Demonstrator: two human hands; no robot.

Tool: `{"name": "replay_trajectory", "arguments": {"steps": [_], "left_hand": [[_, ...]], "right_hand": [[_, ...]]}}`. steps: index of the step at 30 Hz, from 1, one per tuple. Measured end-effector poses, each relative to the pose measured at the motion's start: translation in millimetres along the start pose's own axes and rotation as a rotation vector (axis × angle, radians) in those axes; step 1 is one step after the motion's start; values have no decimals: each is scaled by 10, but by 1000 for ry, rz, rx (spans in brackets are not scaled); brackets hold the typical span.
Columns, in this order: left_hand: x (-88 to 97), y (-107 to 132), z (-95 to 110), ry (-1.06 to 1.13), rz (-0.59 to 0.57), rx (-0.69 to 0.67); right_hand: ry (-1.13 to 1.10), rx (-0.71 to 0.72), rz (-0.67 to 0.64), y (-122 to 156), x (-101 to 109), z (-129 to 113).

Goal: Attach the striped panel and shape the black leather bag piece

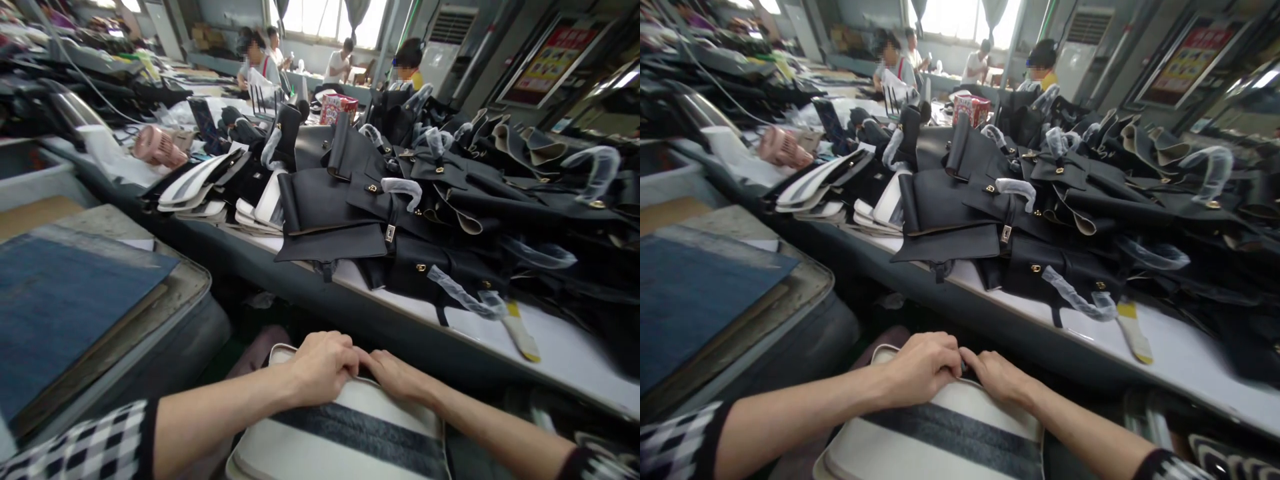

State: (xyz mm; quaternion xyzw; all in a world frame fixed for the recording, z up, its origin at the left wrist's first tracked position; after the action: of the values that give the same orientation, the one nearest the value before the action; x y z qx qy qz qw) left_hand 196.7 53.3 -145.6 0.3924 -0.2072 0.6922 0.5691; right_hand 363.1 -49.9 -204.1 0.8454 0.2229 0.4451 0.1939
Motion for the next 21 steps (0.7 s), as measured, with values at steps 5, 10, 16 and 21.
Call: {"name": "replay_trajectory", "arguments": {"steps": [5, 10, 16, 21], "left_hand": [[72, 113, -87, 3, 37, -33], [317, 290, -440, 219, -33, 264], [293, 386, -480, 329, 31, 337], [250, 420, -583, 539, 9, 422]], "right_hand": [[213, 29, 34, 39, -52, -70], [278, 70, 55, 13, -11, -150], [272, 103, 61, -77, -2, -326], [271, 143, 62, -134, 21, -474]]}}
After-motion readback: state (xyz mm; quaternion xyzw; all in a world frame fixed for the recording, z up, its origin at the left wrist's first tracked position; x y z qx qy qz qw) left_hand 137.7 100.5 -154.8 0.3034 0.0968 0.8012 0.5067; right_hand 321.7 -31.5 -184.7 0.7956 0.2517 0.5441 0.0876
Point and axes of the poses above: each hand's wrist, its own y-axis away from the middle knuckle, its own x-axis out of the back of the hand, z = x × y, the point moved 1 cm from there along -y, towards the middle knuckle, and after that the axes turned 3 degrees about x, right-handed, at the moved point
